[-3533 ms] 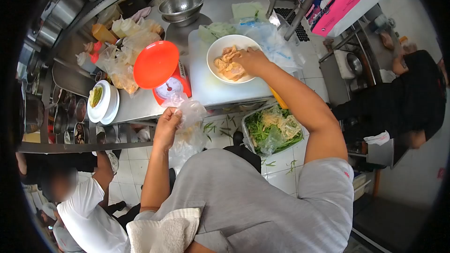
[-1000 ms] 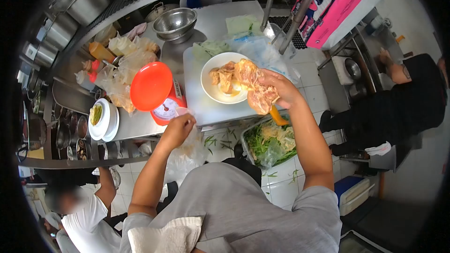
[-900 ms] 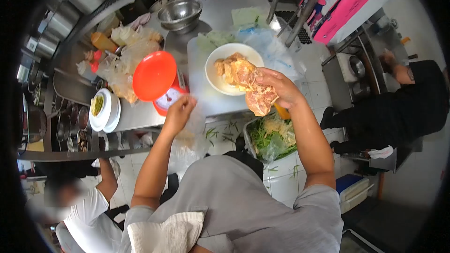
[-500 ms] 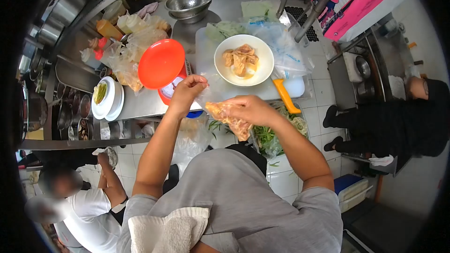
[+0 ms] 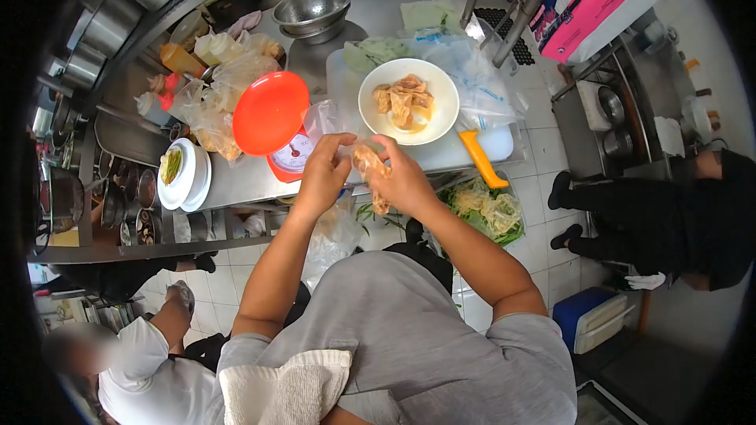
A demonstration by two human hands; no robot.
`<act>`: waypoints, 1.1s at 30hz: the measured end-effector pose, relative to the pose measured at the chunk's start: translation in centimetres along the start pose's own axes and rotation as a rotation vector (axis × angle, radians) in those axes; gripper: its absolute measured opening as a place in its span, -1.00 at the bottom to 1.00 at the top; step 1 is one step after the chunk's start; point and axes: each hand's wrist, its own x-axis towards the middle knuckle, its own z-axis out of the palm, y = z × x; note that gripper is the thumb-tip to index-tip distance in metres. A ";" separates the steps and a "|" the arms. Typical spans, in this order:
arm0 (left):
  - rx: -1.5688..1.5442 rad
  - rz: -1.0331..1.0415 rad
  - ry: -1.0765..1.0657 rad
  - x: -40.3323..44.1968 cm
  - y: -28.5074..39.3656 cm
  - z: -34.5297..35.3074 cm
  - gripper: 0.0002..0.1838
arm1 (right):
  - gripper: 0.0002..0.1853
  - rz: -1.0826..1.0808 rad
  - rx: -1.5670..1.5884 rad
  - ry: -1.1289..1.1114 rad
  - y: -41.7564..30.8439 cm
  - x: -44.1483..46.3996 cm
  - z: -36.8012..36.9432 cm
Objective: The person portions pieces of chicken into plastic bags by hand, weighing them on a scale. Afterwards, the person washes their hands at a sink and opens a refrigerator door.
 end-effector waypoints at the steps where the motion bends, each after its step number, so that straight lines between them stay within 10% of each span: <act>1: 0.013 -0.004 -0.012 -0.1 0.0 -0.1 -0.71 | -0.34 0.001 0.000 0.000 -0.2 0.0 -0.2; 7: -0.331 -0.084 -0.338 0.7 0.1 0.2 -0.68 | -0.26 -0.456 0.004 -0.056 2.5 2.2 0.7; 16: 0.337 0.231 0.153 -1.0 -1.8 0.6 -0.65 | -0.76 0.149 0.589 -0.154 1.3 1.8 -2.1; 25: -0.068 -0.137 -0.116 -3.2 -0.5 2.5 -0.83 | -0.77 0.315 0.969 0.109 1.2 3.1 -1.6; 31: -0.095 0.024 -0.010 -3.5 1.2 2.5 -0.77 | -0.55 0.319 1.000 0.165 -0.7 2.5 -1.3; 33: -0.109 -0.248 -0.006 -2.8 0.7 2.4 -0.80 | -0.48 0.236 1.001 0.127 -2.8 2.0 -1.8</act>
